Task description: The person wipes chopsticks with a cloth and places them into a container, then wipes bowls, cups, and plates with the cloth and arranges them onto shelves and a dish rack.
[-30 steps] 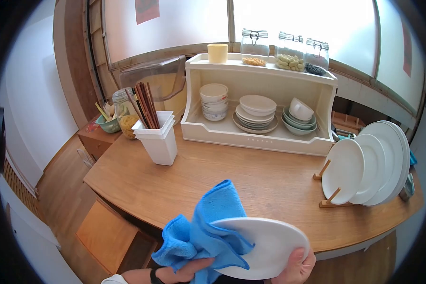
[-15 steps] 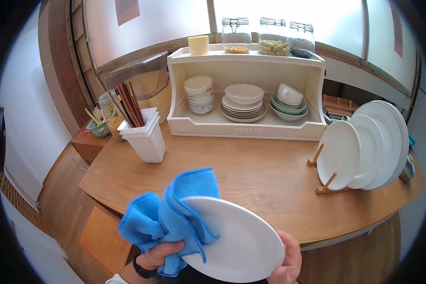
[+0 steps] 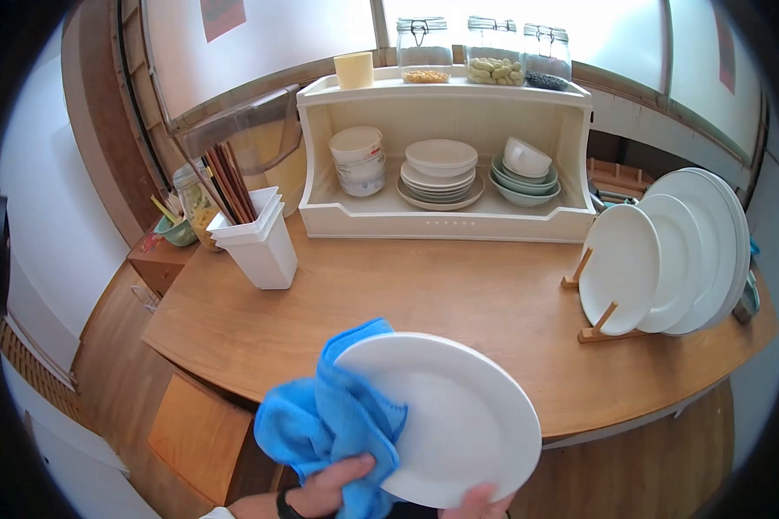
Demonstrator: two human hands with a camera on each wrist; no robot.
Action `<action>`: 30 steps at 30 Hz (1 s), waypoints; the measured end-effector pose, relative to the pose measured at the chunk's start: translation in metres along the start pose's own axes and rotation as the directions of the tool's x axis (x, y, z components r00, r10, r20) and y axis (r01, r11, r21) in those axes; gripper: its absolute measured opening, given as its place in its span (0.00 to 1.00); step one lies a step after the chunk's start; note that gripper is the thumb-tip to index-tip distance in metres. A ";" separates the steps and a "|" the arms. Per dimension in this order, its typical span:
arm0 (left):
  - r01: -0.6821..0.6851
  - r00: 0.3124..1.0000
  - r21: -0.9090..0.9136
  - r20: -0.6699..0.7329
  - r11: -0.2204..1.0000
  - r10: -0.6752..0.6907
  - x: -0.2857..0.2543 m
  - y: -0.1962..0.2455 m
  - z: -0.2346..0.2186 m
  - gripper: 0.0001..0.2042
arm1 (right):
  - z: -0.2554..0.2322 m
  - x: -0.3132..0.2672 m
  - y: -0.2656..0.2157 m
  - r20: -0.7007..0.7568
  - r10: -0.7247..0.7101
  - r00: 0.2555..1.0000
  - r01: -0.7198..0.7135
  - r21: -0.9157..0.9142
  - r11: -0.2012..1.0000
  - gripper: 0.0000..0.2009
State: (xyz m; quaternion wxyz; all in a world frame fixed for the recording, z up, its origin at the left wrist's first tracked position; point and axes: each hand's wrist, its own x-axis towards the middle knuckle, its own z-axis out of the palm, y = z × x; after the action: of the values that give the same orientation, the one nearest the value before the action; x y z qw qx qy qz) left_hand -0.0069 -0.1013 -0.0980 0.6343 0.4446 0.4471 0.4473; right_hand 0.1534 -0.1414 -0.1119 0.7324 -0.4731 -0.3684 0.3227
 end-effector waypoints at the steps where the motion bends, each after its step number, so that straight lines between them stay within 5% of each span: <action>1: 0.006 1.000 0.001 0.001 1.000 -0.006 0.002 0.003 -0.005 0.31 | -0.004 0.004 0.005 -0.003 0.005 1.000 -0.005 -0.002 1.000 0.39; 3: 0.047 0.997 -0.127 0.059 0.991 -0.039 0.014 0.021 -0.020 0.24 | -0.013 0.027 0.002 0.135 -0.128 0.983 0.093 0.241 0.966 0.45; 4: 0.051 0.997 -0.129 0.061 0.990 -0.044 0.017 0.025 -0.025 0.24 | -0.025 0.036 -0.003 0.263 -0.044 0.964 -0.044 0.320 0.947 0.47; 6: -0.158 0.981 0.051 0.122 0.986 0.151 0.022 0.032 -0.030 0.21 | -0.034 0.047 -0.007 0.324 -0.018 0.946 -0.079 0.284 0.956 0.46; 7: -0.156 0.981 0.048 0.128 0.987 0.149 0.023 0.033 -0.027 0.21 | -0.040 0.052 -0.007 0.387 0.006 0.922 -0.112 0.252 0.961 0.45; 8: -0.263 0.959 0.102 0.137 0.959 0.248 0.024 0.033 -0.023 0.20 | -0.046 0.048 -0.006 0.376 0.053 0.925 -0.079 0.052 0.996 0.42; 9: -0.365 0.927 0.156 0.149 0.918 0.343 0.024 0.032 -0.021 0.20 | -0.048 0.048 -0.004 0.378 0.054 0.924 -0.079 0.050 0.996 0.42; 11: -0.347 0.931 0.113 0.164 0.931 0.327 0.025 0.021 -0.024 0.20 | -0.042 0.047 -0.006 0.238 0.167 0.957 -0.220 0.213 0.952 0.39; 14: 0.036 0.998 -0.042 0.056 0.998 -0.033 0.012 0.012 -0.014 0.24 | -0.018 0.033 -0.003 0.115 0.111 0.987 -0.150 0.423 0.894 0.37; 15: 0.037 0.998 -0.041 0.055 0.998 -0.034 0.003 0.014 -0.004 0.24 | -0.014 0.027 -0.005 0.115 0.112 0.987 -0.151 0.424 0.893 0.37; 17: 0.132 0.988 -0.354 -0.024 0.926 -0.150 -0.013 0.014 0.008 0.26 | -0.013 0.011 -0.008 0.078 0.170 0.982 -0.183 0.195 0.964 0.41; 18: -0.113 0.990 0.163 0.100 0.980 0.097 -0.015 0.011 -0.002 0.31 | -0.014 0.004 0.000 0.062 0.173 0.983 -0.183 0.212 0.960 0.43; 22: 0.009 0.997 0.006 0.074 1.000 -0.010 -0.011 0.028 -0.003 0.29 | -0.016 -0.006 0.006 0.105 0.176 0.979 -0.198 0.256 0.946 0.44; 24: 0.094 0.994 -0.105 0.062 0.990 -0.088 -0.008 0.040 -0.003 0.28 | -0.024 -0.007 0.003 0.198 0.008 0.980 0.025 -0.163 0.986 0.44; 25: 0.133 0.991 -0.164 0.053 0.977 -0.126 -0.007 0.043 -0.005 0.27 | -0.028 0.001 0.001 0.204 0.008 0.979 0.027 -0.166 0.986 0.44; 27: 0.099 0.995 -0.166 0.036 0.981 -0.094 -0.001 0.044 -0.025 0.26 | -0.030 0.028 -0.006 0.452 -0.147 0.880 0.012 0.289 0.957 0.41; 28: 0.052 0.996 -0.075 0.077 0.996 -0.047 0.001 0.044 -0.033 0.26 | -0.025 0.038 -0.016 0.407 -0.213 0.888 0.013 0.441 0.897 0.33; 30: -0.103 0.980 0.179 0.189 0.978 0.068 0.004 0.046 -0.041 0.26 | -0.027 0.048 -0.035 0.455 -0.146 0.878 0.013 0.281 0.960 0.34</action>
State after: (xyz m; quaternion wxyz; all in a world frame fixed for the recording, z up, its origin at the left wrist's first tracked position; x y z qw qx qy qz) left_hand -0.0537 -0.0813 -0.0623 0.6077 0.5604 0.4080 0.3875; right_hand 0.2054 -0.1263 -0.0758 0.6909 -0.2605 -0.5073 0.4444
